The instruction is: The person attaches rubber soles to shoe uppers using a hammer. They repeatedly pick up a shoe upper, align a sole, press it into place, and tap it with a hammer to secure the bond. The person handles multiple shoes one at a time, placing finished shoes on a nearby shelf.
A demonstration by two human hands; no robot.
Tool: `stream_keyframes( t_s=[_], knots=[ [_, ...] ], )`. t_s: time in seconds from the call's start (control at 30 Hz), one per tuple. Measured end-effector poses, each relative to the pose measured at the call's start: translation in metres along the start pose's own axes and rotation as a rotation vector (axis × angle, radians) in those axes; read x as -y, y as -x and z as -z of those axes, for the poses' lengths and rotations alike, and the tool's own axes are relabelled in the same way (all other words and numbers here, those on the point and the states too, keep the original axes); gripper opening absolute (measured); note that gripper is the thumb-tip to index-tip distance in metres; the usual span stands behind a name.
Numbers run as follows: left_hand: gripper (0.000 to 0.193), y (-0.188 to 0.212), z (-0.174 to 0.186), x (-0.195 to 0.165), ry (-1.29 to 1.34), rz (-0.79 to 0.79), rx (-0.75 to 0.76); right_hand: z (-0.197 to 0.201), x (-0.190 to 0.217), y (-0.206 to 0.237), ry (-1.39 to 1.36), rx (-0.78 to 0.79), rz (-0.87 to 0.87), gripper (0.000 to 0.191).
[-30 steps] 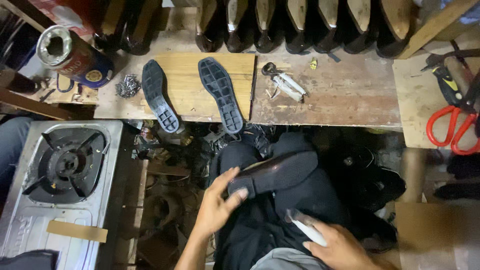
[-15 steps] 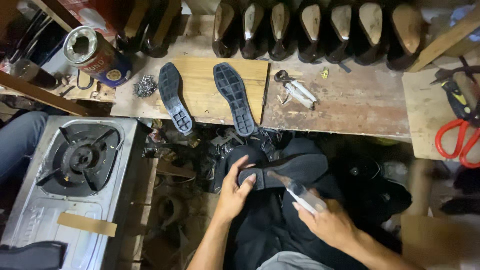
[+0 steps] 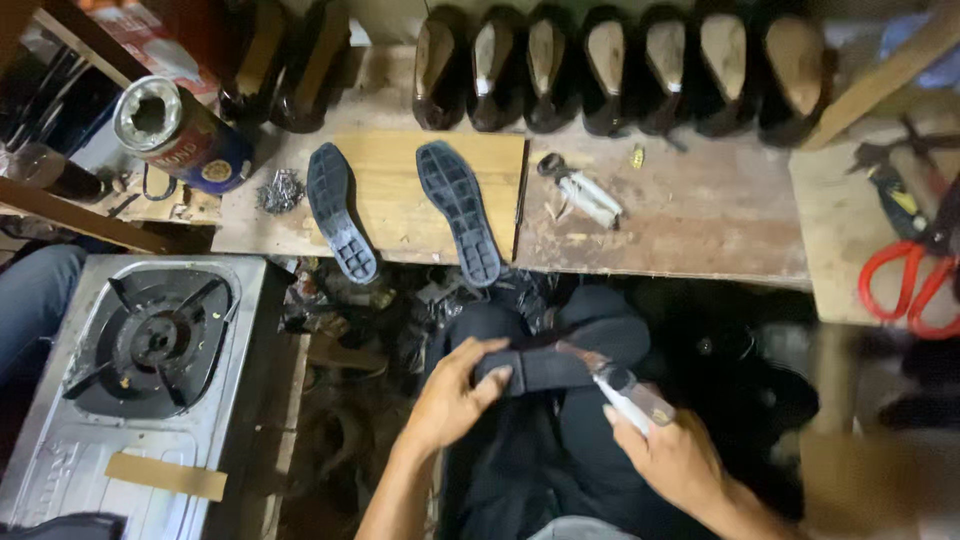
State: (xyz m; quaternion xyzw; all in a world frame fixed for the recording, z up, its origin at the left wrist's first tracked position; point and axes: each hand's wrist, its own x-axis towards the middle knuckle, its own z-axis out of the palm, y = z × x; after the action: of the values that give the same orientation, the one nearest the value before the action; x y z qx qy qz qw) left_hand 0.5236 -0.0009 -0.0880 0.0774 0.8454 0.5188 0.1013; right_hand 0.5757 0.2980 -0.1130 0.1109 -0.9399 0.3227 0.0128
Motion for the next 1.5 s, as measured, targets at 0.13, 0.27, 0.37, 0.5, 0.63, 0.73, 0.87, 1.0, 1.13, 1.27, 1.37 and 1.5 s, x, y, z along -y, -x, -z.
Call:
stream_keyframes(
  t_s=[0.13,0.27,0.37,0.5,0.63,0.73,0.87,1.0,1.13,1.27,1.37,1.5],
  knots=[
    [0.076,-0.013,-0.01,-0.04,-0.694,-0.342,-0.047,0.015,0.013,-0.011,-0.169,0.025,-0.133,0.031],
    [0.103,-0.042,-0.054,-0.061,-0.967,-0.092,0.263,0.058,0.013,-0.001,-0.369,-0.182,-0.073,0.032],
    [0.097,-0.051,-0.06,-0.054,-1.039,-0.136,0.251,0.096,-0.002,0.005,-0.782,-0.497,0.455,0.033],
    [0.098,-0.057,-0.064,-0.046,-1.041,-0.212,0.218,0.086,-0.023,0.002,-1.082,-0.451,0.65,0.034],
    [0.099,-0.063,-0.064,-0.048,-1.013,-0.243,0.23,0.021,-0.035,0.019,-0.323,-0.079,-0.573,0.035],
    [0.107,-0.063,-0.061,-0.053,-0.961,-0.198,0.272,0.031,-0.059,0.036,-0.62,-0.016,-0.671,0.033],
    [0.109,-0.068,-0.057,-0.061,-0.964,-0.216,0.26,0.063,-0.068,0.029,-1.238,-0.294,0.445,0.029],
    [0.101,-0.069,-0.056,-0.062,-0.961,-0.188,0.276,0.015,-0.035,0.021,-0.526,-0.16,-0.098,0.026],
    [0.091,-0.067,-0.059,-0.057,-0.955,-0.241,0.188,-0.001,-0.046,0.041,-0.538,-0.046,-0.317,0.024],
    [0.091,-0.064,-0.062,-0.053,-0.938,-0.203,0.204,0.004,-0.066,0.039,-1.007,-0.195,0.384,0.024],
    [0.091,-0.063,-0.062,-0.053,-0.944,-0.212,0.185,-0.005,-0.055,0.032,-0.659,-0.127,0.094,0.024],
    [0.091,-0.062,-0.06,-0.053,-0.97,-0.232,0.154,0.014,-0.054,0.029,-0.506,0.055,-0.307,0.026]
  ],
)
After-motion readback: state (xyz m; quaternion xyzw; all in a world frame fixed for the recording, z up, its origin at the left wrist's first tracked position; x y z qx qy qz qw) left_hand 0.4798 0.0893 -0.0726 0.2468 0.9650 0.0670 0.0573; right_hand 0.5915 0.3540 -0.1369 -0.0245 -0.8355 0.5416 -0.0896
